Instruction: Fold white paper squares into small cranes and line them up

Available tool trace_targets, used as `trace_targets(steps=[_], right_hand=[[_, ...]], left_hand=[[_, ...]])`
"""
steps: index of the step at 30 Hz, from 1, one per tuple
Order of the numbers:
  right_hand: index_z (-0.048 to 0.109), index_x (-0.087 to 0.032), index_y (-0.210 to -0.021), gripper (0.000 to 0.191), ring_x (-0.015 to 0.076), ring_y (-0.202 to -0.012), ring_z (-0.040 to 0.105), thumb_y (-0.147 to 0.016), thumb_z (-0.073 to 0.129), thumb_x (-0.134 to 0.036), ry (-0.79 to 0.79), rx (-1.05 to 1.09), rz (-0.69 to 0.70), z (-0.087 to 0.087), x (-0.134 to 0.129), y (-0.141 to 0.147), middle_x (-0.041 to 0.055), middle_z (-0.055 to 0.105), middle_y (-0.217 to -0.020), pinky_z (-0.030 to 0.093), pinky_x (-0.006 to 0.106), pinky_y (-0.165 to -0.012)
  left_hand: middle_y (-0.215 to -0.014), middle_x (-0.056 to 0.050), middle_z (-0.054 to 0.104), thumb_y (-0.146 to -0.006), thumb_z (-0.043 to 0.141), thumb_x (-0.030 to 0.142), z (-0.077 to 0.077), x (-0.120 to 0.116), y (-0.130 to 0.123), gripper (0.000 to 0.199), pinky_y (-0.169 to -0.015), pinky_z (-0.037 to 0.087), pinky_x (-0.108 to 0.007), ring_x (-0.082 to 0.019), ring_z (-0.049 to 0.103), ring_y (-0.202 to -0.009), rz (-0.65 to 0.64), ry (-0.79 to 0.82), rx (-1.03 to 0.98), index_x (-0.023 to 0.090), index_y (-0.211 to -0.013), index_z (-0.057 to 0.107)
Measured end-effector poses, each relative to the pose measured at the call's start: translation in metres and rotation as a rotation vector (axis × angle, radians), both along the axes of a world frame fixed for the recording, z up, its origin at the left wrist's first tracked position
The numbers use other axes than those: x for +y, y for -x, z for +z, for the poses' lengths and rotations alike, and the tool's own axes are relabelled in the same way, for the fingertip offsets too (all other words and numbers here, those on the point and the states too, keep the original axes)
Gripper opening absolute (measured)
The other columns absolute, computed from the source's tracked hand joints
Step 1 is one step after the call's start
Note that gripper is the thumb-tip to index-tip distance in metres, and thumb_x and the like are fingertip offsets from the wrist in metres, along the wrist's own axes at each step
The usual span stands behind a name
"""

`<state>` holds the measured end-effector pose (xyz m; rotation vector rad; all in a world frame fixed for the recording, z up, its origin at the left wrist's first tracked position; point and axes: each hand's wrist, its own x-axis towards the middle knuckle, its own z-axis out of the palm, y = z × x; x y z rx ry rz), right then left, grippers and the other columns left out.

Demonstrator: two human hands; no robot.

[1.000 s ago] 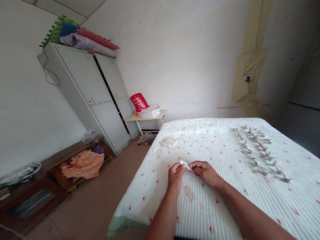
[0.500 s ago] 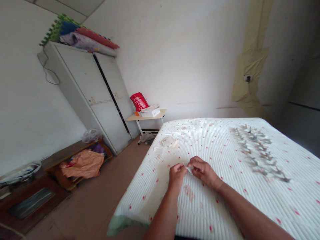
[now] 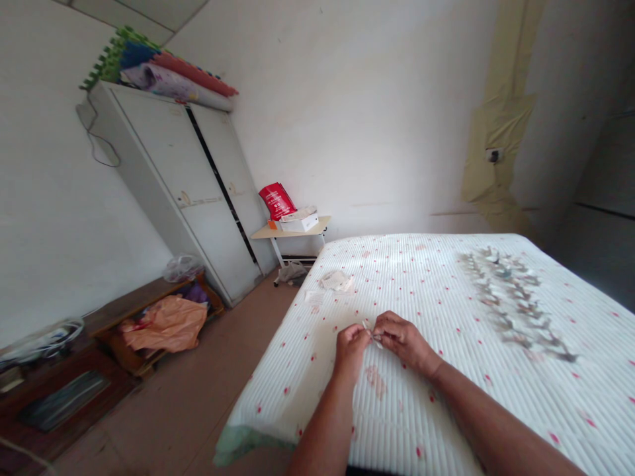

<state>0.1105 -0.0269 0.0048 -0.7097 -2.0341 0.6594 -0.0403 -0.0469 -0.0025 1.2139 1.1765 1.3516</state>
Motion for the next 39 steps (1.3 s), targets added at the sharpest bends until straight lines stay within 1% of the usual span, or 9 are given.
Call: trace_targets(steps=[3,8,14,17,21,27,35,39], right_hand=[[0.062,-0.02,-0.081,0.016,0.0136,-0.075,0.054,-0.084,0.049,-0.028,0.008,0.01,-0.002,0.0,0.0,0.0,0.0043,0.053,-0.081,0.044,0.024,-0.067],[0.062,-0.02,-0.086,0.017,0.0141,-0.078,0.054,-0.085,0.048,-0.03,-0.028,-0.015,-0.006,0.0,0.001,-0.002,0.0053,0.054,-0.083,0.045,0.025,-0.068],[0.063,-0.019,-0.081,0.02,0.0137,-0.075,0.054,-0.085,0.048,-0.032,-0.077,-0.014,0.005,-0.001,0.003,-0.002,0.0052,0.054,-0.08,0.045,0.025,-0.066],[0.064,-0.02,-0.084,0.019,0.0138,-0.077,0.055,-0.084,0.05,-0.033,-0.032,0.006,0.051,-0.001,0.003,-0.004,0.0054,0.055,-0.083,0.045,0.025,-0.068],[0.065,-0.02,-0.084,0.017,0.0136,-0.077,0.055,-0.083,0.052,-0.032,0.031,0.045,0.093,-0.001,0.005,-0.006,0.0052,0.055,-0.083,0.045,0.026,-0.07],[0.066,-0.02,-0.082,0.019,0.0132,-0.074,0.055,-0.081,0.055,-0.036,0.091,0.073,0.091,-0.003,0.007,-0.008,0.0047,0.056,-0.08,0.044,0.026,-0.067],[0.065,-0.018,-0.075,0.022,0.0133,-0.07,0.054,-0.08,0.055,-0.038,0.181,0.053,0.057,0.0,0.006,-0.007,0.0034,0.056,-0.075,0.042,0.026,-0.066],[0.062,-0.018,-0.073,0.02,0.013,-0.07,0.053,-0.079,0.056,-0.036,0.219,0.036,0.045,0.0,0.005,-0.007,0.0028,0.055,-0.074,0.041,0.025,-0.065]], left_hand=[[-0.05,0.005,0.042,-0.065,0.054,0.027,0.0,0.0,0.0,0.018,-0.05,0.027,-0.019,-0.007,0.037,-0.051,-0.007,-0.012,-0.004,0.014,-0.054,0.047],[-0.049,0.005,0.042,-0.065,0.052,0.026,0.004,-0.002,0.0,0.017,-0.051,0.027,-0.019,-0.007,0.037,-0.051,-0.007,0.012,-0.001,0.015,-0.053,0.047],[-0.048,0.005,0.039,-0.063,0.053,0.027,0.005,-0.002,0.0,0.018,-0.051,0.025,-0.02,-0.007,0.035,-0.05,-0.028,0.029,0.01,0.015,-0.051,0.045],[-0.048,0.005,0.04,-0.062,0.055,0.029,0.006,-0.002,0.001,0.02,-0.051,0.026,-0.02,-0.007,0.036,-0.05,-0.035,0.048,0.001,0.015,-0.052,0.046],[-0.049,0.004,0.043,-0.063,0.057,0.031,0.006,-0.002,0.004,0.02,-0.052,0.026,-0.021,-0.007,0.037,-0.051,-0.076,0.065,0.018,0.014,-0.055,0.05],[-0.053,0.003,0.047,-0.064,0.06,0.036,0.0,0.001,0.008,0.024,-0.054,0.027,-0.021,-0.008,0.04,-0.053,-0.146,0.084,0.025,0.013,-0.06,0.052],[-0.054,0.005,0.041,-0.067,0.056,0.029,-0.008,0.003,0.008,0.018,-0.053,0.025,-0.02,-0.007,0.036,-0.054,-0.172,0.018,0.116,0.013,-0.061,0.051],[-0.054,0.004,0.041,-0.067,0.057,0.034,-0.011,0.004,0.008,0.022,-0.052,0.025,-0.02,-0.007,0.036,-0.054,-0.181,0.014,0.137,0.013,-0.062,0.052]])
